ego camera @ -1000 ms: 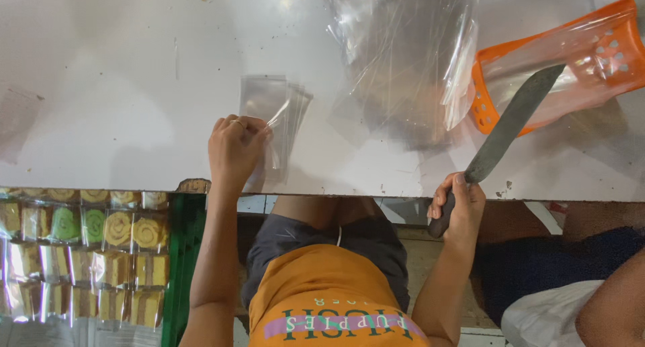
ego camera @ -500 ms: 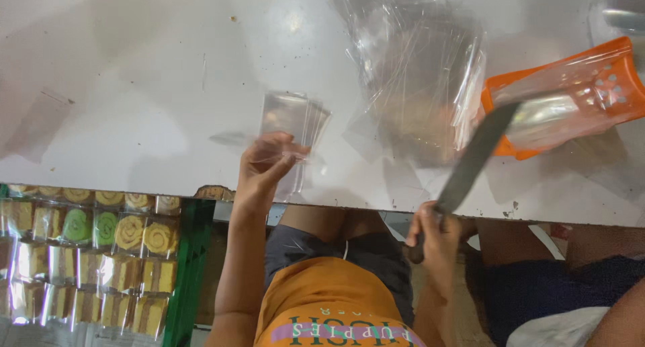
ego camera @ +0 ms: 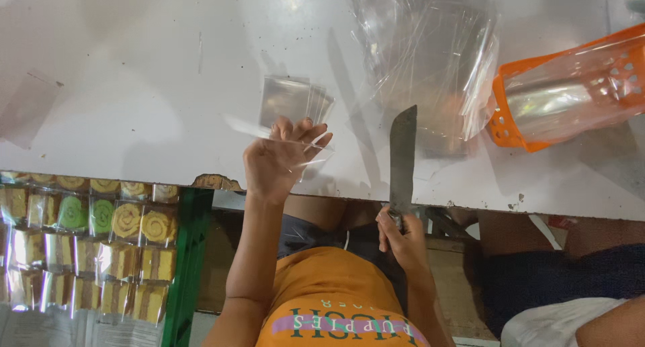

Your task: The person prepares plastic packaging by separating and opening individual plastic sleeves by hand and using a large knife.

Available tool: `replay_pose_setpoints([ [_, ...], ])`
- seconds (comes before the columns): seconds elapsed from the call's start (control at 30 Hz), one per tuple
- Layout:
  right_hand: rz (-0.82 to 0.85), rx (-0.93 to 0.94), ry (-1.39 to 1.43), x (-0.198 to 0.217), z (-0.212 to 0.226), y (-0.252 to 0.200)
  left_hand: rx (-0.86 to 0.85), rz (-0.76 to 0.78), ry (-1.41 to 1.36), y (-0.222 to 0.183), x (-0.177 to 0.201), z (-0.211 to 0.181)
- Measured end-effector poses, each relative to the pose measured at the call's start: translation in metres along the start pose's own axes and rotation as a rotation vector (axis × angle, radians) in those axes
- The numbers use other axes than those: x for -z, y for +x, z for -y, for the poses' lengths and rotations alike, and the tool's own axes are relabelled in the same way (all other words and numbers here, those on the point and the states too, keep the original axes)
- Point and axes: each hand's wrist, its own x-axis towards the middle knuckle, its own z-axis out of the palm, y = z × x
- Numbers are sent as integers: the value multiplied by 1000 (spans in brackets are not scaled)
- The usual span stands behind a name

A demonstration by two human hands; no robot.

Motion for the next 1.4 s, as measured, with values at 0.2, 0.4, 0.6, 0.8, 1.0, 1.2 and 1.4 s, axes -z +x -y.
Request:
replay_pose_setpoints([
  [0.2, 49, -24, 12, -5, 6, 0, -99, -338, 349, 1, 16, 20],
  [0.4, 100, -105, -34, -6, -8, -14, -151, -701, 456, 11, -15, 29],
  [0.6, 182, -380, -116, -2, -14, -41, -329, -502, 594, 19, -47, 20],
  [0.8, 269, -374, -346, 4, -35, -57, -393, -487, 784, 22, -65, 21],
  [1.0, 358, -290, -196, -2, -16, -48, -467, -434, 815, 21, -59, 29],
  [1.2, 290, -176, -101, -10, -23, -34, -618, -304, 1039, 9, -39, 56],
  [1.4, 215, -88, 124, -23, 7, -12, -473, -315, 1097, -10, -29, 98],
])
